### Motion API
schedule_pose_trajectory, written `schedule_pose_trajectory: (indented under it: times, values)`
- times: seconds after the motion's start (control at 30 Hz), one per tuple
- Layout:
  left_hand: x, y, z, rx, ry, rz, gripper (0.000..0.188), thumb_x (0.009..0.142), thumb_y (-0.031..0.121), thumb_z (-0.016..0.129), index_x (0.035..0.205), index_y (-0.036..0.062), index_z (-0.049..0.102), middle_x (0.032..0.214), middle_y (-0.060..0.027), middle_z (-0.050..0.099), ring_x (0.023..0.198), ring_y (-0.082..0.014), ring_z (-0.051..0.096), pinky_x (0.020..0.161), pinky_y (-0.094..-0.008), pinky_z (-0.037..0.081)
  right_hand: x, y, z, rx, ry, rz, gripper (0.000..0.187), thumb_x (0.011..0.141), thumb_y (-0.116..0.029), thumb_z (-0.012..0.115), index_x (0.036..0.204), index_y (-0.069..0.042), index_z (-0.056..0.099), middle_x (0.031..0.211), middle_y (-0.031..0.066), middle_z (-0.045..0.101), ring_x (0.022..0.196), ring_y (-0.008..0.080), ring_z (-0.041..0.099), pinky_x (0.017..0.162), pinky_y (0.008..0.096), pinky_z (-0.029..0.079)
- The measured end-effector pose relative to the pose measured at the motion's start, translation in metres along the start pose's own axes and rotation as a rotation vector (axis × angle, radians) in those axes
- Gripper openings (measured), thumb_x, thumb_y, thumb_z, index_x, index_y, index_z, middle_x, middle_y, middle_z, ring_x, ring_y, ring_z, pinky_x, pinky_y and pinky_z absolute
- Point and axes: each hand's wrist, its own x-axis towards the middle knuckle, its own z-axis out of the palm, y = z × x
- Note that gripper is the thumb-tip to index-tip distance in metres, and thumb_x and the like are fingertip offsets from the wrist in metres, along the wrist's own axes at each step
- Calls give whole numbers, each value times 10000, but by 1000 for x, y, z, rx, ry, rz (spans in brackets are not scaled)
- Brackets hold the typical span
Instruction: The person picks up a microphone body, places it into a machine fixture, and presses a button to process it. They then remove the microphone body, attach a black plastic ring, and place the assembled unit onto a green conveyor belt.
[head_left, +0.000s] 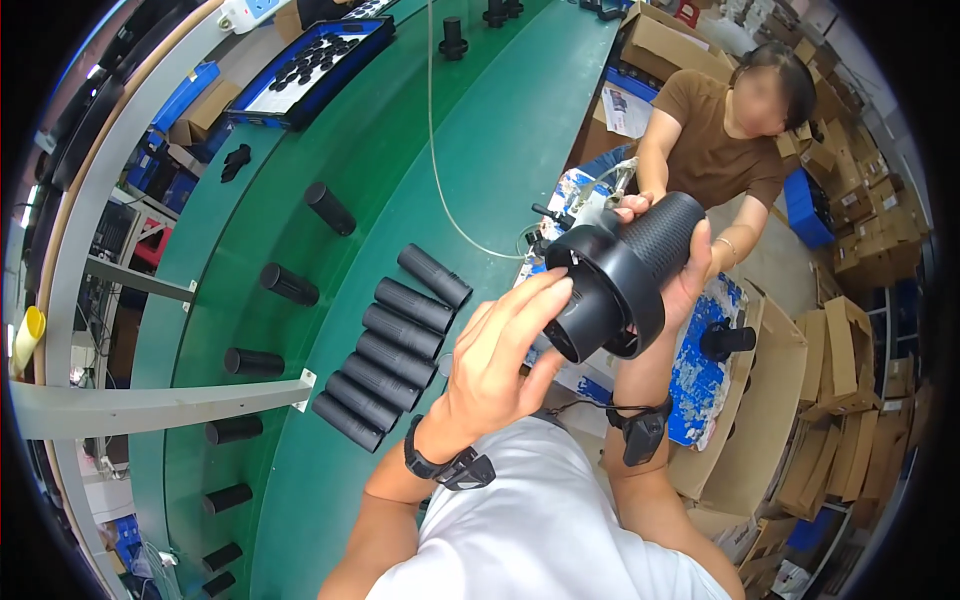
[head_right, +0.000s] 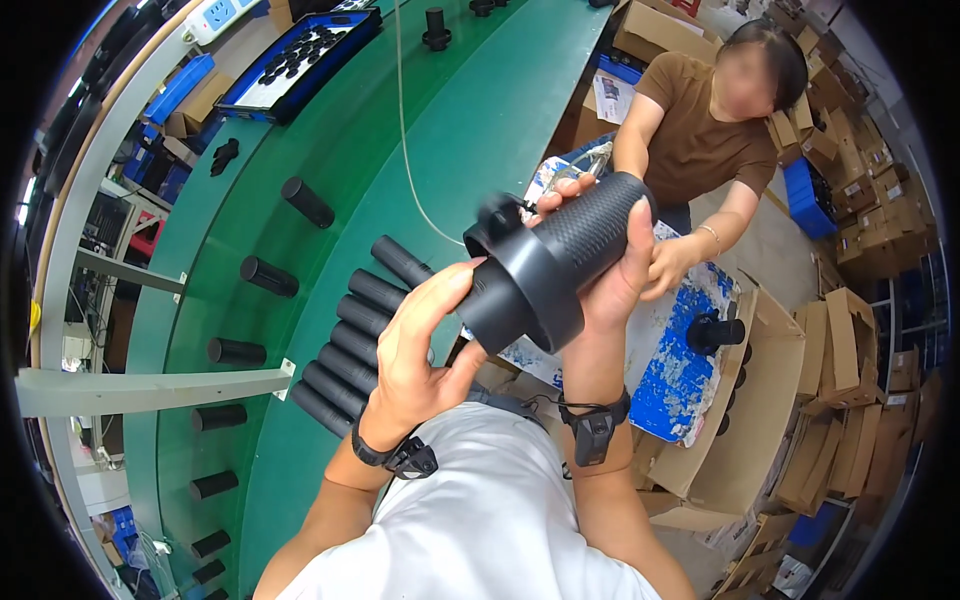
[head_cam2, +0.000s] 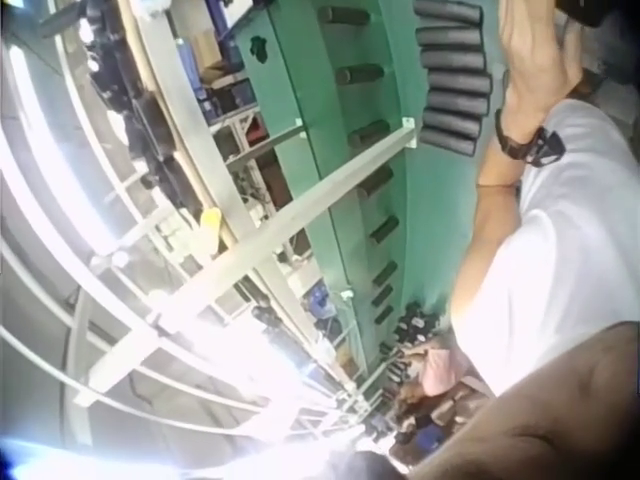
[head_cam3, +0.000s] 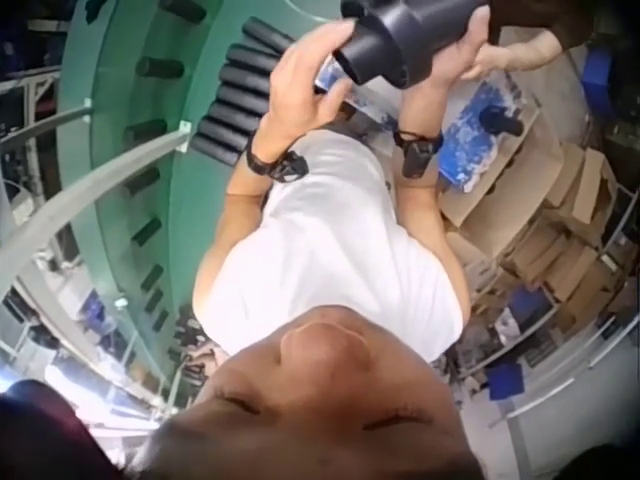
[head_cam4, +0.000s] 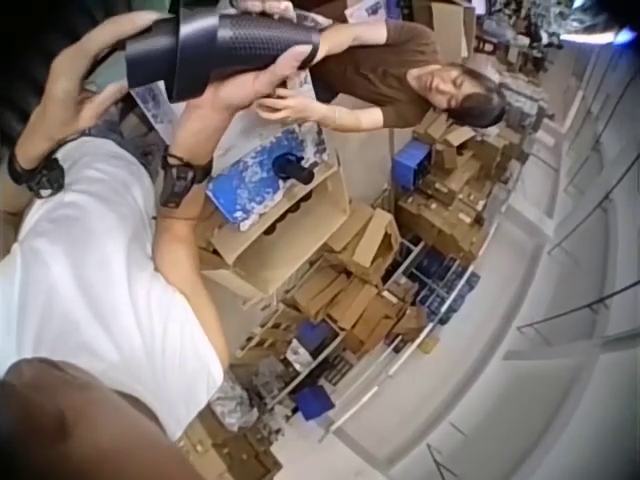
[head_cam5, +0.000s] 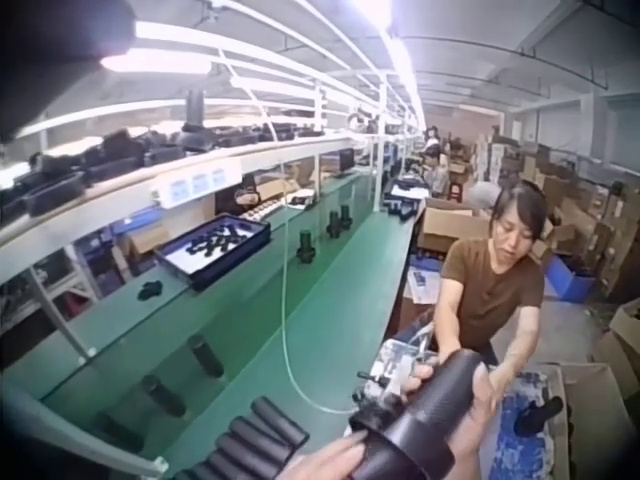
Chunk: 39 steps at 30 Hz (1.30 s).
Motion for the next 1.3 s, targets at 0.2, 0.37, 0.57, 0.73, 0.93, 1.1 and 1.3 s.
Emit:
schedule_pose_trajectory:
  times: [0.2,0.37,0.57,0.73,0.93,1.1,1.3]
  values:
    - [-8,13,5,-382,50,-315,795,615,47,830,1318,-12,464,1128,-186,622,793,-195,635,691,-285,505,-7,1,12,86,-22,-66,477,892,-365,649,1164,-43,426,1079,63,494,1074,186,494,1013,403,389]
    - [-7,22,-3,-366,-32,-317,792,611,160,889,1279,-34,509,998,-160,643,786,-191,642,701,-283,502,-12,4,14,196,-58,-106,504,856,-314,688,1192,-52,419,1064,36,502,1059,175,500,1011,387,370]
    - [-10,23,-4,-250,51,-182,728,604,89,863,1247,-39,545,1145,-214,634,1011,-301,647,815,-325,520,-12,4,16,170,-82,-120,521,861,-401,664,1185,-64,435,1066,57,499,1046,187,496,1007,371,385]
    - [-12,13,-1,-196,97,15,645,626,-10,800,1220,-23,549,1158,-226,620,1015,-317,645,834,-346,514,-17,6,18,162,-57,-122,523,857,-403,665,1187,-71,430,1081,53,484,1055,184,486,1010,376,380]
    - [-26,9,4,-411,39,-63,852,680,-56,773,1374,23,286,1298,-265,460,1128,-282,563,855,-375,543,-18,8,18,214,-103,-148,538,843,-400,668,1191,-77,414,1097,47,455,1066,176,469,1001,369,375]
    - [-23,20,-1,-525,-15,-232,804,632,37,861,1304,-24,424,1254,-209,516,1145,-281,563,906,-394,504,-19,11,14,230,-132,-168,570,804,-383,678,1200,-78,405,1088,46,446,1063,173,461,993,359,365]
    - [-13,11,3,-226,108,10,554,610,-57,768,1137,-28,597,1195,-214,589,1022,-312,618,870,-389,509,-15,7,9,167,-101,-163,567,789,-273,727,1203,-64,401,1102,43,442,1069,170,462,996,366,355]
